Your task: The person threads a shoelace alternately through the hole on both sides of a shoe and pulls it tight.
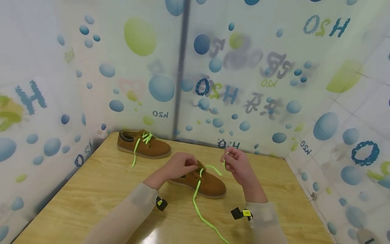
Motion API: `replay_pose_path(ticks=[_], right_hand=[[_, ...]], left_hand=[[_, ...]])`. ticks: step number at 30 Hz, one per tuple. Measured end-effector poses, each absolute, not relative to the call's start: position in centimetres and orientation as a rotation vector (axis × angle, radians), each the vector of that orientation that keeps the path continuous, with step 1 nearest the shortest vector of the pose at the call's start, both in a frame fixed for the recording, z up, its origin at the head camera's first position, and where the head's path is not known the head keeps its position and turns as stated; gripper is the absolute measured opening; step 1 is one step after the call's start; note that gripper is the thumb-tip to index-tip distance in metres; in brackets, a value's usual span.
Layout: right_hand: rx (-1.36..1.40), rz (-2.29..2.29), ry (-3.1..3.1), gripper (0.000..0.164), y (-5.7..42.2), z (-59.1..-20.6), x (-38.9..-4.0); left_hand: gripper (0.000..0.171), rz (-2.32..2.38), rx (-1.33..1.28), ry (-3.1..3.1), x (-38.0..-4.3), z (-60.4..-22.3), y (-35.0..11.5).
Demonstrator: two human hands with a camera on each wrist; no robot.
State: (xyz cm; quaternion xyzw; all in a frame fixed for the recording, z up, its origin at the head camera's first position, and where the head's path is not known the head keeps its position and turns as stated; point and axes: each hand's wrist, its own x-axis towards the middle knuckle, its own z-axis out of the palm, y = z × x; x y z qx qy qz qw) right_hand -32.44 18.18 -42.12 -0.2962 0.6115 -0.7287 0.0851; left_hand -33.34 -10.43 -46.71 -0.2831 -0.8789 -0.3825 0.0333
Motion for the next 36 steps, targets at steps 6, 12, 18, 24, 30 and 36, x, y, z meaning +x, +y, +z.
replay_pose_path(ticks=[6,12,18,24,30,36], right_hand=[[-0.891,-1.959,2.073,0.022,16.5,-43.1,-32.4],[-0.906,-1.558,2.373,0.006,14.8,-44.0,-32.0],[-0.819,-1.278,2.591,0.005,13.4,-45.3,-31.9],[-0.703,-1.089,2.776,0.013,11.9,-45.8,-31.2],[-0.628,-0.987,2.948,0.017,11.0,-46.3,-30.4],[-0.637,-1.055,2.985,0.018,10.2,-46.9,-30.1]], left_hand=[[0.006,-1.160,-1.034,-2.834,-33.8,-46.9,-10.8],[0.009,-1.174,-1.074,-2.843,-34.0,-46.9,-11.1],[0.005,-1.224,-1.055,-2.833,-33.9,-46.8,-11.3],[0.006,-1.264,-1.023,-2.815,-33.9,-46.8,-11.2],[0.007,-1.273,-1.009,-2.823,-33.8,-46.7,-11.2],[0.007,-1.315,-0.998,-2.842,-33.8,-46.6,-11.4]])
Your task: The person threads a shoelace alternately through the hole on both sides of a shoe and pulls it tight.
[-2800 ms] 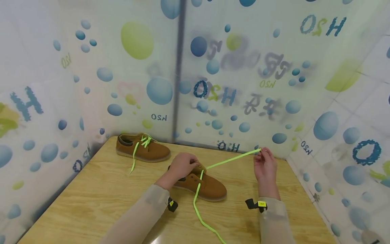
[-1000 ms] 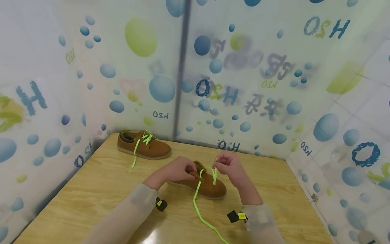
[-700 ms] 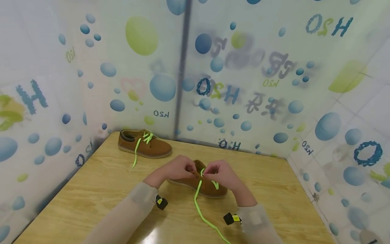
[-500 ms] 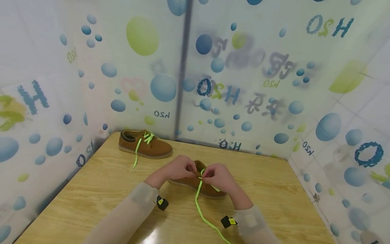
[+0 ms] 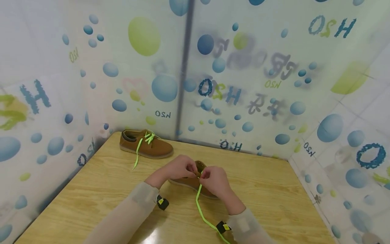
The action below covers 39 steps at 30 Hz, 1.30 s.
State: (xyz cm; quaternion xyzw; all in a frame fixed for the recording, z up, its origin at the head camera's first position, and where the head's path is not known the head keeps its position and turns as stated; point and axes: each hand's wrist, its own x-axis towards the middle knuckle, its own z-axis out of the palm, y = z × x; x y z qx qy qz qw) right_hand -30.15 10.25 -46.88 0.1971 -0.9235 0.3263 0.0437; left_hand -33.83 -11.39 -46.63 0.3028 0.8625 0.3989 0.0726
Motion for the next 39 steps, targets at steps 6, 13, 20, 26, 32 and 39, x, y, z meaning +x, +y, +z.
replay_pose_path(ticks=[6,13,20,26,32,39], right_hand=[[0.699,1.128,-2.747,0.016,10.02,-46.85,-30.01],[0.748,1.101,-2.750,0.015,10.04,-46.63,-30.14],[0.734,1.084,-2.747,0.015,10.29,-46.67,-30.34],[0.705,1.051,-2.701,0.017,10.36,-46.60,-30.45],[0.806,0.984,-2.752,0.011,10.30,-47.09,-30.69],[0.819,0.996,-2.778,0.010,10.54,-46.75,-30.55]], left_hand=[[0.008,1.197,0.912,2.572,-33.89,-46.63,-11.50],[0.006,1.199,0.910,2.566,-34.02,-46.46,-11.60],[0.005,1.204,0.901,2.543,-34.13,-46.28,-11.67],[0.005,1.204,0.909,2.535,-34.43,-46.36,-11.78],[0.005,1.197,0.899,2.541,-34.39,-46.38,-11.79],[0.004,1.192,0.886,2.547,-34.14,-46.56,-11.80]])
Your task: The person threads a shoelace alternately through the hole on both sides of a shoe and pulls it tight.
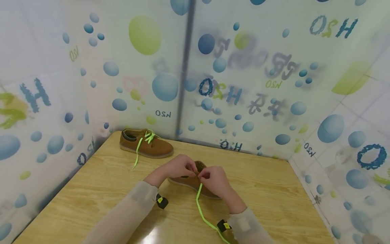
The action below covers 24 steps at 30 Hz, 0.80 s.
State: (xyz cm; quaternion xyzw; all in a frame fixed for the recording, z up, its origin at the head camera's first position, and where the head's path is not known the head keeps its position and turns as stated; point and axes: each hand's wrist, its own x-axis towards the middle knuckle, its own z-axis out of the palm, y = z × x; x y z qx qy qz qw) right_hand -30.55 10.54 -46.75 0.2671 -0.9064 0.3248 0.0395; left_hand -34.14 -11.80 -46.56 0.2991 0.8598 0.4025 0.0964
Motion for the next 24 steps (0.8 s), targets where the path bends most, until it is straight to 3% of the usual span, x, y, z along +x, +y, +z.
replay_pose_path(ticks=[10,16,24], right_hand=[[0.662,0.904,-2.758,0.006,10.0,-47.4,-30.5],[0.816,0.823,-2.770,0.008,10.6,-47.4,-31.0],[0.991,0.805,-2.708,0.013,11.2,-47.6,-31.3]], left_hand=[[0.010,1.178,0.919,2.568,-34.3,-46.7,-11.8],[0.024,1.165,0.923,2.543,-34.3,-46.6,-11.8],[0.026,1.100,0.905,2.487,-34.2,-46.4,-11.7]])
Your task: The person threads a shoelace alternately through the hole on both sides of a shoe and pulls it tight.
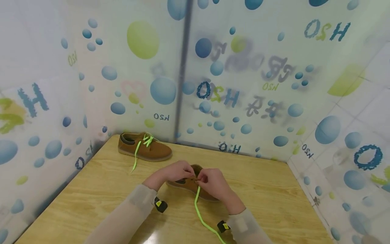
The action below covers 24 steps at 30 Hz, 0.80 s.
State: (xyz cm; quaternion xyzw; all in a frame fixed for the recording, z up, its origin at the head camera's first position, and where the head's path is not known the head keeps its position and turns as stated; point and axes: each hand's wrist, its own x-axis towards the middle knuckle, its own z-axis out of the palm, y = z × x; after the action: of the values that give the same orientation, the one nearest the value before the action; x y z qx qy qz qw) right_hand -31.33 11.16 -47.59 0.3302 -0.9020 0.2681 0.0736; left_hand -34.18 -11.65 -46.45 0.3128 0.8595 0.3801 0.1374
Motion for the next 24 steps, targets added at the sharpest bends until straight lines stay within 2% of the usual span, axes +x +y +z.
replay_pose_path(ticks=[11,24], right_hand=[[1.000,0.893,-2.698,0.014,11.6,-48.0,-31.9],[0.986,0.725,-2.816,0.023,13.4,-46.9,-32.6]], left_hand=[[0.013,1.336,0.760,2.408,-34.2,-46.8,-11.7],[0.012,1.355,0.749,2.546,-34.3,-47.2,-11.1]])
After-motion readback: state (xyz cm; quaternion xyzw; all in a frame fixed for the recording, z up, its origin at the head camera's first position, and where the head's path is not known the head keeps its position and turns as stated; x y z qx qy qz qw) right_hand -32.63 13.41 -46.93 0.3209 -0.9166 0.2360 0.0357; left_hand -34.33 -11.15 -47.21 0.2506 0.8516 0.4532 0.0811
